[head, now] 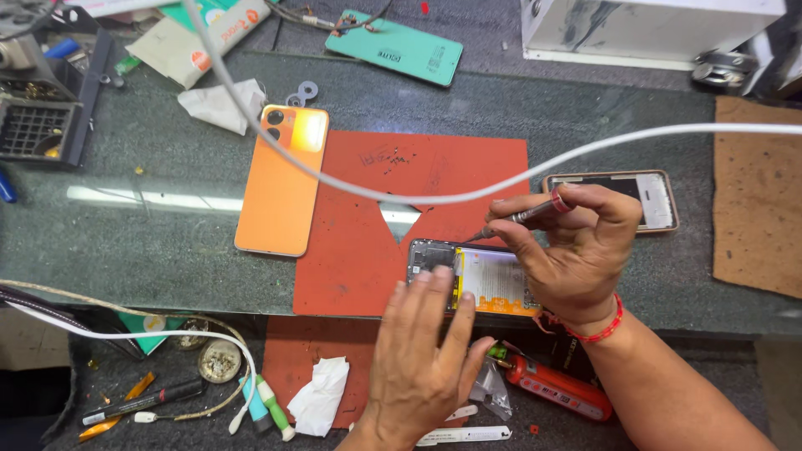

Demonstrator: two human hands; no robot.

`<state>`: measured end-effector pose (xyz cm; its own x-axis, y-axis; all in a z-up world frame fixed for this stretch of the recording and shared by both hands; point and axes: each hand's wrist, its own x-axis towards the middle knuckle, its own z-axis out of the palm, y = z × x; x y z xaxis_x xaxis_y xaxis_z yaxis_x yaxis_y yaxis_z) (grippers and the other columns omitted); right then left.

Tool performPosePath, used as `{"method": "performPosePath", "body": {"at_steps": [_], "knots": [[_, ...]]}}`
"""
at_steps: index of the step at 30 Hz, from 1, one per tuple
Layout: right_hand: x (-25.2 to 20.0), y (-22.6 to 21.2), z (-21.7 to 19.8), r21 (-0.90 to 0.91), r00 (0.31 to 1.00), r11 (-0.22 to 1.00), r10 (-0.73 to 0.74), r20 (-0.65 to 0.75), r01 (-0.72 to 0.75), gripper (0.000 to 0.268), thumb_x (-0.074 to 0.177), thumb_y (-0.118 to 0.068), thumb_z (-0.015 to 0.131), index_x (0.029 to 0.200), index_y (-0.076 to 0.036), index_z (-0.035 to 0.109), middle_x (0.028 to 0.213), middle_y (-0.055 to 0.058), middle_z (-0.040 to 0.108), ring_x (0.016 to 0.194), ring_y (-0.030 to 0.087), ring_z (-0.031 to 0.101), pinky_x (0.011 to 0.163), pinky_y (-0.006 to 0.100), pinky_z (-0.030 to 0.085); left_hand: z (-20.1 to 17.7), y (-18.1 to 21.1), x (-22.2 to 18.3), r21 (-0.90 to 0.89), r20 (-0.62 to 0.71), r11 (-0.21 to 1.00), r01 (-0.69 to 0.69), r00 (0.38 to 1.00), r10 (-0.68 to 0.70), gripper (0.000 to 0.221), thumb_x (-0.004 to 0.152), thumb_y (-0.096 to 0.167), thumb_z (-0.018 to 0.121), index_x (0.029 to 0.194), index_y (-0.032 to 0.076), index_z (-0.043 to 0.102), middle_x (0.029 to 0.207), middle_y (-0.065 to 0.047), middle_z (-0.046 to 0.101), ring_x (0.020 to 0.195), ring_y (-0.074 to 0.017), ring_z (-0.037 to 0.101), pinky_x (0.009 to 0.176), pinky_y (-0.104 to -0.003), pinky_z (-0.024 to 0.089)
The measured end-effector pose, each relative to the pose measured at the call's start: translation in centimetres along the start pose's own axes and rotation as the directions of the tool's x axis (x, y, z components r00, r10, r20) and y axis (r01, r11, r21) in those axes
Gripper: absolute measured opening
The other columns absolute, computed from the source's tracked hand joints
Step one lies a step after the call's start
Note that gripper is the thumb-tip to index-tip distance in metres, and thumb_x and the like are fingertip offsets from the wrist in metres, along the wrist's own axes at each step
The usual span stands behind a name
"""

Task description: The person pries open a white mobile phone case and then uses a small screwdriver to remove screws from the internal circuitry of another phone frame.

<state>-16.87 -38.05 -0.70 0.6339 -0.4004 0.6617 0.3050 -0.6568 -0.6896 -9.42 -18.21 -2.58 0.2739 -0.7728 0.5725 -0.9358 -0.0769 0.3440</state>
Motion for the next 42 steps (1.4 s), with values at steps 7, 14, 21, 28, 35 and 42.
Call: {"method": "performPosePath", "body": {"at_steps": [7,14,21,28,35,42], "knots": [[0.1,0.3,0.4,-0.071,1.0,0.997,-0.023,0.01,0.024,0.066,0.093,0.009,0.075,0.136,-0.009,0.028,0.109,0.022,0.068,0.098,0.026,0.076,0.087,0.034,0.066,1.0,-0.7,-0.1,0.012,0.025,1.0,0.019,0.999,-0.02,0.044,0.097,0.033,0.071,0.128,0.003,0.067,0.144,-0.019,0.059,0.138,-0.0339,0.053,0.115,-0.062,0.036],[0.1,0.3,0.6,-0.106,0.997,0.991,-0.074,0.033,0.077,0.067,0.091,0.011,0.076,0.134,-0.009,0.029,0.109,0.019,0.062,0.099,0.026,0.077,0.081,0.031,0.068,1.1,-0.7,-0.4,-0.016,0.038,0.999,0.034,0.999,-0.033,0.041,0.097,0.03,0.071,0.128,0.003,0.068,0.143,-0.016,0.062,0.139,-0.0303,0.054,0.115,-0.06,0.036],[0.3,0.3,0.5,-0.103,0.992,0.988,-0.115,0.041,0.119,0.066,0.092,0.009,0.077,0.134,-0.008,0.029,0.113,0.019,0.058,0.097,0.028,0.077,0.083,0.033,0.064,1.1,-0.6,-0.3,-0.026,0.037,0.999,0.046,0.998,-0.045,0.041,0.097,0.03,0.071,0.128,0.004,0.068,0.143,-0.015,0.062,0.138,-0.0297,0.054,0.114,-0.059,0.036],[4.3,-3.3,-0.7,-0.148,0.969,0.98,-0.099,0.226,0.135,0.057,0.091,0.003,0.079,0.128,-0.003,0.036,0.105,0.013,0.071,0.101,0.024,0.077,0.086,0.032,0.063,1.3,-0.7,-0.5,-0.029,0.024,0.998,0.053,0.998,-0.052,0.04,0.096,0.03,0.072,0.127,0.004,0.069,0.142,-0.015,0.062,0.139,-0.0293,0.054,0.115,-0.058,0.036],[10.9,-6.9,-1.3,-0.543,0.744,0.83,0.282,0.606,0.128,0.026,0.083,-0.026,0.081,0.088,-0.005,0.066,0.066,0.016,0.069,0.059,0.036,0.067,0.052,0.044,0.052,1.1,-0.5,-0.3,-0.034,0.013,0.997,0.07,0.997,-0.07,0.042,0.093,0.029,0.074,0.127,0.005,0.069,0.145,-0.015,0.061,0.138,-0.0297,0.055,0.116,-0.056,0.035],[13.5,-6.6,0.0,-0.577,0.522,0.796,0.419,0.743,0.181,0.025,0.084,-0.029,0.076,0.093,-0.009,0.065,0.066,0.019,0.066,0.062,0.045,0.064,0.053,0.052,0.05,1.5,-1.0,-0.6,-0.051,0.032,0.998,0.03,0.999,-0.028,0.042,0.093,0.027,0.074,0.128,0.005,0.07,0.145,-0.016,0.06,0.138,-0.0304,0.054,0.118,-0.052,0.03]]}}
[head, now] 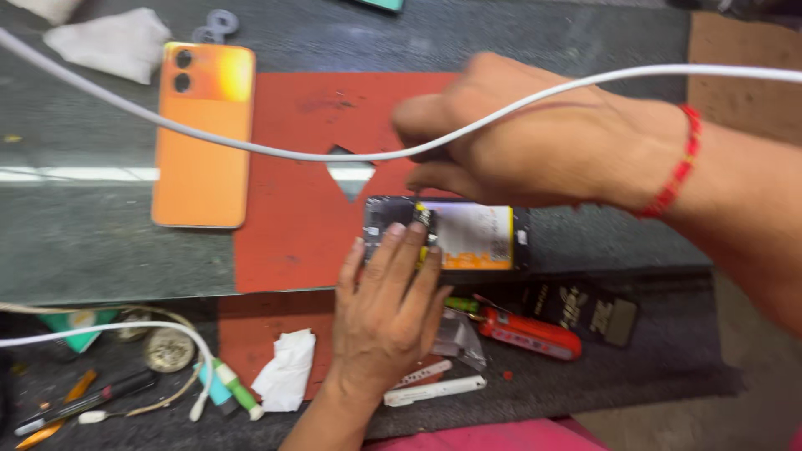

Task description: The person pries open a white mobile phone case and then uses a small screwdriver to remove screws from the internal circuitry of another phone frame.

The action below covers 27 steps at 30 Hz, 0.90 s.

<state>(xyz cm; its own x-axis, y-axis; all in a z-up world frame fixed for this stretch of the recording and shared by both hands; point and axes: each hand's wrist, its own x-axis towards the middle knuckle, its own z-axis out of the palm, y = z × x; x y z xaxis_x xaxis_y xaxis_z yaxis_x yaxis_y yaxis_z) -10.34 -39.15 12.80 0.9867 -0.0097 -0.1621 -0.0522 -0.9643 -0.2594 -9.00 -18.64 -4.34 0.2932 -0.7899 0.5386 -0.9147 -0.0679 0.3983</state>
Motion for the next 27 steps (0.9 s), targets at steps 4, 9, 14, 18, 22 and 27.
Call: {"method": "performPosePath", "body": {"at_steps": [4,9,14,18,22,27], "knots": [[0.0,-0.4,-0.1,-0.129,0.996,0.989,-0.062,0.058,0.069,0.031,0.087,-0.033,0.078,0.09,-0.006,0.064,0.066,0.017,0.066,0.065,0.042,0.064,0.055,0.05,0.049,0.0,0.0,0.1,0.008,-0.009,1.0,0.023,1.0,-0.023,0.039,0.094,0.026,0.075,0.127,0.006,0.071,0.144,-0.016,0.061,0.138,-0.0306,0.053,0.12,-0.05,0.028],[-0.2,1.2,2.0,-0.208,0.974,0.964,-0.191,-0.12,0.163,0.027,0.097,-0.029,0.076,0.097,-0.004,0.068,0.069,0.014,0.065,0.053,0.025,0.061,0.048,0.04,0.047,-0.1,0.0,-0.2,0.047,-0.01,0.999,0.023,1.0,-0.022,0.037,0.096,0.023,0.075,0.129,0.005,0.072,0.145,-0.015,0.061,0.141,-0.0294,0.052,0.122,-0.05,0.026],[-0.8,4.3,5.1,-0.14,0.974,0.973,-0.197,-0.111,0.181,0.032,0.1,-0.035,0.073,0.098,-0.003,0.074,0.069,0.011,0.068,0.05,0.023,0.061,0.046,0.036,0.048,-2.6,-1.1,-1.6,-0.283,-0.054,0.959,0.004,0.998,-0.021,0.029,0.102,0.003,0.069,0.132,0.005,0.07,0.151,-0.014,0.06,0.142,-0.0317,0.056,0.125,-0.047,0.041],[-1.0,4.8,5.8,-0.232,0.997,0.97,0.06,-0.042,-0.069,0.04,0.095,-0.042,0.069,0.106,-0.004,0.076,0.071,0.013,0.07,0.048,0.025,0.063,0.047,0.036,0.051,-7.4,-1.6,-6.1,-0.495,-0.317,0.845,0.2,0.864,-0.39,0.017,0.108,0.007,0.066,0.124,0.003,0.065,0.139,-0.011,0.064,0.125,-0.0293,0.063,0.111,-0.04,0.052],[-0.7,2.7,4.6,-0.122,0.982,0.98,0.142,-0.127,-0.157,0.042,0.094,-0.04,0.078,0.109,-0.001,0.074,0.084,0.016,0.072,0.057,0.028,0.067,0.048,0.04,0.053,-9.8,-4.6,-9.5,-0.857,-0.375,0.515,0.018,0.664,-0.647,0.038,0.108,0.032,0.071,0.131,0.002,0.062,0.135,-0.016,0.064,0.117,-0.0263,0.06,0.107,-0.043,0.05],[-0.9,0.0,2.6,-0.364,0.977,0.907,0.206,-0.057,-0.213,0.03,0.086,-0.042,0.08,0.099,-0.016,0.077,0.077,0.004,0.077,0.069,0.021,0.074,0.061,0.033,0.059,-13.0,-7.2,-11.9,-0.784,-0.155,-0.216,-0.582,0.521,-0.84,0.072,0.106,0.066,0.049,0.138,0.001,0.055,0.143,-0.018,0.055,0.124,-0.0283,0.056,0.116,-0.043,0.041]]}}
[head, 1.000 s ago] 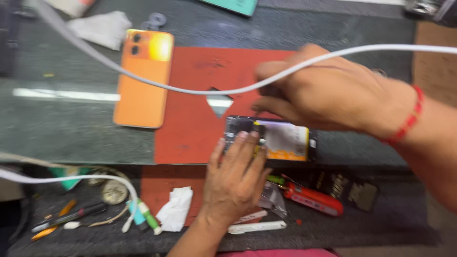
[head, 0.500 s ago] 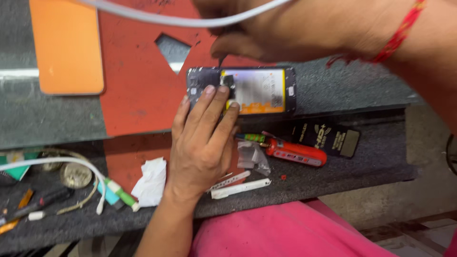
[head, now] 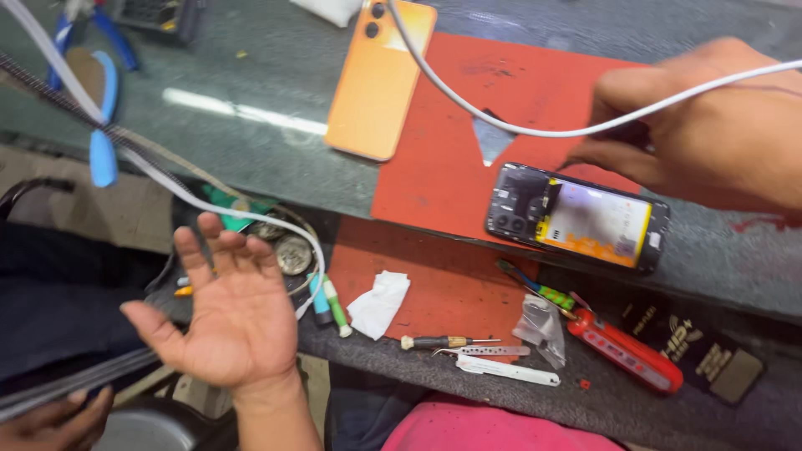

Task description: The person pries open a white mobile phone case and then uses a small screwdriver to remove screws from the internal circuitry of another phone frame.

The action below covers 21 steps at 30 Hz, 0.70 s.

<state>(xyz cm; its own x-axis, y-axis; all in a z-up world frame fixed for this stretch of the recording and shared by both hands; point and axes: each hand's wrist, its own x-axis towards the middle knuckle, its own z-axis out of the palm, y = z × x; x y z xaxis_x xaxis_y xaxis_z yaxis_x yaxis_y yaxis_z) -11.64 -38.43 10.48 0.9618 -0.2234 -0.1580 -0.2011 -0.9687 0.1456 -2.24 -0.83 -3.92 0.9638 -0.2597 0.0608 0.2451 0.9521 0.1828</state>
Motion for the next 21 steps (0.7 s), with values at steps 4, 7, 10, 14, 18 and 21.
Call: {"method": "performPosePath", "body": {"at_steps": [4,7,10,14,18,21], "knots": [[-0.1,1.5,3.4,0.236,0.993,0.97,-0.037,-0.108,0.062,0.025,0.082,-0.032,0.083,0.086,-0.009,0.075,0.08,0.004,0.078,0.072,0.016,0.077,0.066,0.032,0.062,-0.1,-0.5,0.1,-0.045,0.048,0.999,0.01,0.999,-0.008,0.076,0.106,0.068,0.046,0.143,0.002,0.056,0.148,-0.019,0.057,0.12,-0.0294,0.058,0.115,-0.045,0.044],[0.4,3.0,6.1,0.455,0.954,0.855,-0.136,-0.266,0.248,0.017,0.086,-0.017,0.081,0.086,-0.004,0.07,0.086,0.009,0.078,0.082,0.017,0.078,0.074,0.031,0.064,0.3,-2.0,-0.2,-0.027,0.022,0.999,0.044,0.999,-0.043,0.074,0.102,0.066,0.046,0.142,0.005,0.059,0.145,-0.018,0.06,0.121,-0.0304,0.062,0.11,-0.047,0.046],[0.3,4.5,7.7,0.395,0.969,0.902,-0.086,-0.232,0.175,0.019,0.085,-0.015,0.083,0.083,-0.002,0.069,0.085,0.011,0.078,0.086,0.02,0.079,0.074,0.032,0.065,0.6,-4.5,-1.3,0.096,-0.006,0.989,0.114,0.993,-0.114,0.068,0.107,0.064,0.048,0.136,0.002,0.059,0.132,-0.018,0.063,0.11,-0.0283,0.061,0.101,-0.044,0.048],[1.1,4.7,8.4,0.499,0.944,0.811,-0.186,-0.272,0.303,0.011,0.085,-0.009,0.078,0.083,-0.005,0.068,0.09,0.01,0.078,0.087,0.018,0.079,0.077,0.031,0.061,1.3,-6.6,-2.3,0.159,0.074,0.967,0.201,0.974,-0.214,0.066,0.112,0.061,0.051,0.134,0.0,0.059,0.126,-0.018,0.063,0.108,-0.0273,0.06,0.103,-0.043,0.048],[0.5,3.0,6.2,0.432,0.918,0.822,-0.256,-0.303,0.372,0.013,0.085,-0.008,0.076,0.094,-0.002,0.069,0.088,0.01,0.078,0.086,0.019,0.078,0.076,0.032,0.064,1.1,0.5,2.1,-0.068,0.059,0.986,-0.153,0.986,0.157,0.08,0.098,0.069,0.045,0.151,0.009,0.05,0.149,-0.011,0.054,0.138,-0.0286,0.054,0.117,-0.047,0.044],[-0.4,0.6,3.5,0.411,0.984,0.897,0.179,0.002,-0.164,0.025,0.092,-0.019,0.078,0.103,0.001,0.067,0.092,0.014,0.078,0.079,0.024,0.077,0.064,0.038,0.061,0.3,5.7,4.7,-0.093,-0.003,0.982,-0.164,0.986,0.165,0.078,0.098,0.069,0.045,0.148,0.01,0.05,0.147,-0.011,0.054,0.134,-0.028,0.054,0.115,-0.046,0.044]]}}
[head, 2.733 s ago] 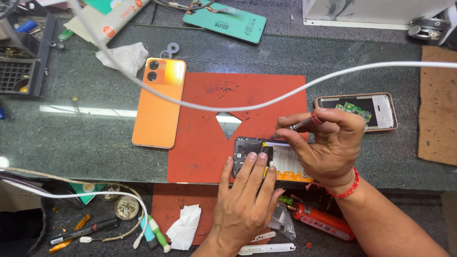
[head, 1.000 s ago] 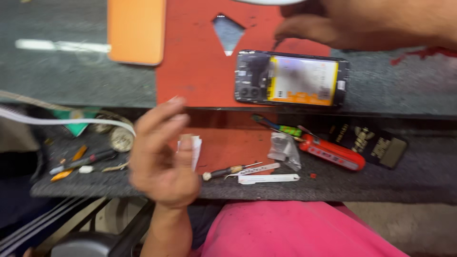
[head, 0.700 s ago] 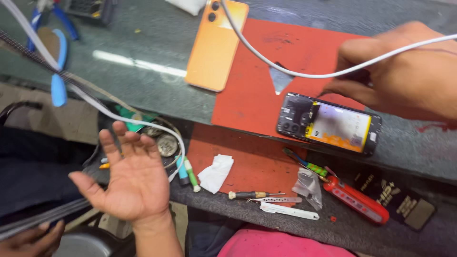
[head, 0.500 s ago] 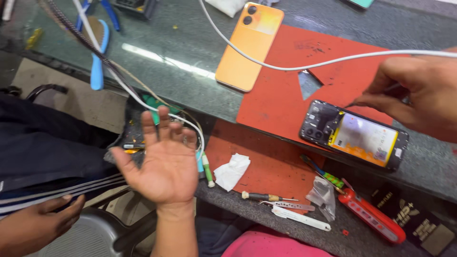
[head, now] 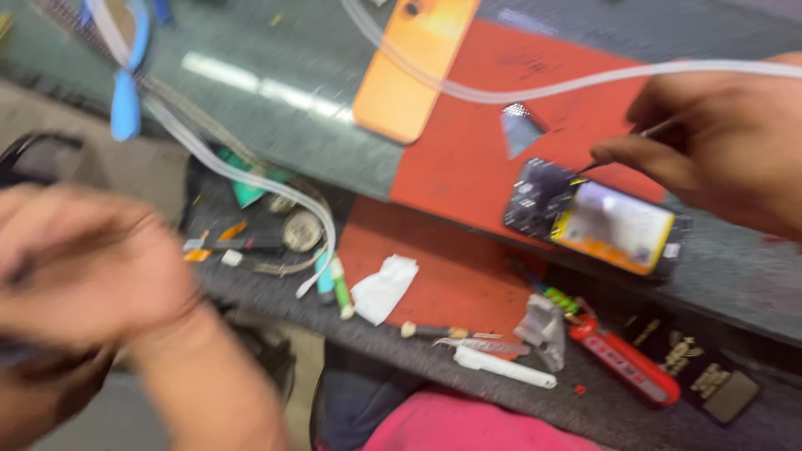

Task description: The person pries open a white mobile phone case and then uses a small screwdriver to remove screws from the internal circuitry of another phone frame.

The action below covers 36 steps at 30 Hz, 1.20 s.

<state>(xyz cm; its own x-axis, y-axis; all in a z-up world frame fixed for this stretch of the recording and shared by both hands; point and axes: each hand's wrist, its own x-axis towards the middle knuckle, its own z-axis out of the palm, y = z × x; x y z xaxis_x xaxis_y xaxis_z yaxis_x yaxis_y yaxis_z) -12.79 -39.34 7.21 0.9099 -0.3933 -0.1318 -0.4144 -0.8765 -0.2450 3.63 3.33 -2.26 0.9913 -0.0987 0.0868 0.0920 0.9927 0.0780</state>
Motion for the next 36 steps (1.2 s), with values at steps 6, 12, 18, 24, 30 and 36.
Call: {"method": "performPosePath", "body": {"at_steps": [6,12,18,24,30,36], "knots": [[-1.1,-1.9,-4.5,-0.205,0.99,0.973,-0.084,0.11,0.105,0.047,0.086,-0.043,0.073,0.116,-0.007,0.065,0.09,0.013,0.076,0.076,0.034,0.071,0.065,0.044,0.056,-3.6,1.1,-3.4,0.065,-0.08,0.993,0.095,0.993,-0.09,0.075,0.098,0.07,0.045,0.142,0.01,0.052,0.142,-0.01,0.055,0.126,-0.0268,0.054,0.11,-0.044,0.044],[-0.9,-2.5,-5.0,-0.097,0.964,0.973,-0.187,0.188,0.208,0.034,0.092,-0.038,0.066,0.107,-0.007,0.06,0.073,0.016,0.067,0.077,0.039,0.068,0.067,0.048,0.053,-4.6,-0.8,-3.4,0.066,-0.104,0.985,0.159,0.983,-0.152,0.072,0.098,0.071,0.046,0.136,0.01,0.053,0.138,-0.01,0.055,0.118,-0.0257,0.054,0.106,-0.042,0.044],[-0.7,-2.8,-5.2,-0.012,0.923,0.941,-0.33,0.195,0.339,0.023,0.092,-0.031,0.061,0.098,-0.008,0.062,0.083,0.014,0.068,0.08,0.042,0.065,0.064,0.049,0.051,-4.0,-1.4,-1.8,0.077,-0.088,0.978,0.192,0.979,-0.185,0.07,0.098,0.073,0.046,0.13,0.011,0.055,0.134,-0.01,0.055,0.111,-0.0245,0.054,0.101,-0.04,0.044],[-1.0,-2.3,-5.1,0.033,0.881,0.91,-0.408,0.241,0.412,0.017,0.099,-0.03,0.055,0.101,-0.014,0.062,0.084,0.009,0.071,0.08,0.035,0.069,0.067,0.046,0.054,-4.5,-0.4,-2.0,0.101,-0.083,0.977,0.186,0.981,-0.178,0.068,0.098,0.074,0.046,0.123,0.011,0.057,0.13,-0.009,0.056,0.103,-0.0234,0.054,0.096,-0.038,0.045],[-1.1,-3.3,-5.0,-0.241,0.937,0.968,0.022,0.35,0.068,0.033,0.097,-0.042,0.059,0.105,-0.01,0.055,0.086,0.014,0.067,0.083,0.036,0.067,0.071,0.047,0.052,-2.6,-1.5,-2.5,0.098,-0.117,0.978,0.185,0.978,-0.173,0.068,0.099,0.075,0.047,0.118,0.01,0.057,0.125,-0.009,0.055,0.096,-0.0228,0.053,0.092,-0.036,0.044],[-0.6,-3.2,-5.3,-0.259,0.954,0.953,-0.076,0.29,0.155,0.036,0.1,-0.042,0.058,0.11,-0.007,0.054,0.087,0.017,0.068,0.089,0.039,0.065,0.074,0.048,0.052,-1.7,-1.8,-2.4,-0.107,-0.252,0.982,0.154,0.951,-0.177,0.072,0.094,0.079,0.049,0.105,0.008,0.057,0.114,-0.014,0.056,0.088,-0.0287,0.052,0.092,-0.048,0.045]]}}
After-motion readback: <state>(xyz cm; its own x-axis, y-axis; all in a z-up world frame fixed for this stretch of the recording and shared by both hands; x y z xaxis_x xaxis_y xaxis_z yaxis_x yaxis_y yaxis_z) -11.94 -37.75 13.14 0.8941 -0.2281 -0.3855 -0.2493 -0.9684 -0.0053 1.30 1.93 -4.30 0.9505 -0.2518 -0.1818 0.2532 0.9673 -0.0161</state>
